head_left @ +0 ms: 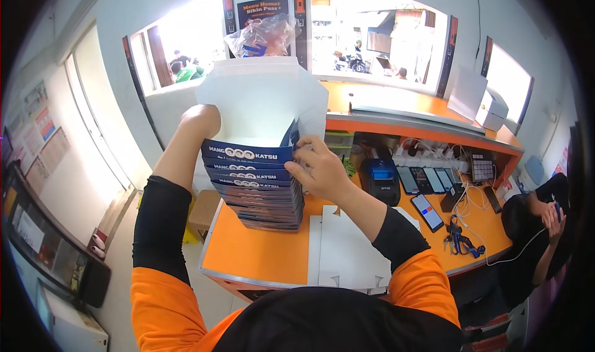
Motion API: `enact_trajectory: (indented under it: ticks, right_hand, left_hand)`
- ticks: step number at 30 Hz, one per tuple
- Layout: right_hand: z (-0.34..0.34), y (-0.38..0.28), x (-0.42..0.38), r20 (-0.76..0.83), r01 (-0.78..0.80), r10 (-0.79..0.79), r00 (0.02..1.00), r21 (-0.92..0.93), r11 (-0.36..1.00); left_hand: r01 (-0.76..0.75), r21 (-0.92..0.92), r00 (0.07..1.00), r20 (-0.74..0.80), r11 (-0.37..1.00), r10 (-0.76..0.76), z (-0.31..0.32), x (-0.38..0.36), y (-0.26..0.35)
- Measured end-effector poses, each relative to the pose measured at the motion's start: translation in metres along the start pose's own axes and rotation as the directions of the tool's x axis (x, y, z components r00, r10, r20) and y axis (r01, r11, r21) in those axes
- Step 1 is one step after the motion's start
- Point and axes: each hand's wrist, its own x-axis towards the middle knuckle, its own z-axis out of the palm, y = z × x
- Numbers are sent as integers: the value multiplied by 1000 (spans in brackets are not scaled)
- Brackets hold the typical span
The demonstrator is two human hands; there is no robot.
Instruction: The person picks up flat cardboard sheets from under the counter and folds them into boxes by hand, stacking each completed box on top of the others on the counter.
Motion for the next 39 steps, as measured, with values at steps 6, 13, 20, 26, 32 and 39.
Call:
enact_trajectory:
  ticks: [6, 13, 20, 26, 32, 39]
  right_hand:
    - [2, 3, 30, -242, 65, -13, 970, 209, 976]
    - [14, 20, 47, 201, -236, 192, 961, 224, 946]
    - [6, 26, 52, 302, -190, 127, 945, 187, 964]
    - [5, 38, 48, 246, -14, -7, 969, 82, 996]
    - [-20, 65, -20, -87, -290, 390, 917, 526, 800]
    - [-73, 112, -247, -51, -846, 967, 251, -497, 193]
  left_hand:
    - [33, -185, 992, -112, 982, -54, 22, -2, -6]
    - [61, -352, 992, -80, 934, -95, 32, -10, -9]
    - [-3, -221, 1000, -26, 975, -3, 39, 5, -6]
    - [-60, -219, 997, -51, 974, 50, 56, 34, -11]
    - [-13, -766, 797, -396, 642, -456, 31, -47, -13]
    - [-578, -783, 776, -615, 232, -142, 139, -201, 115]
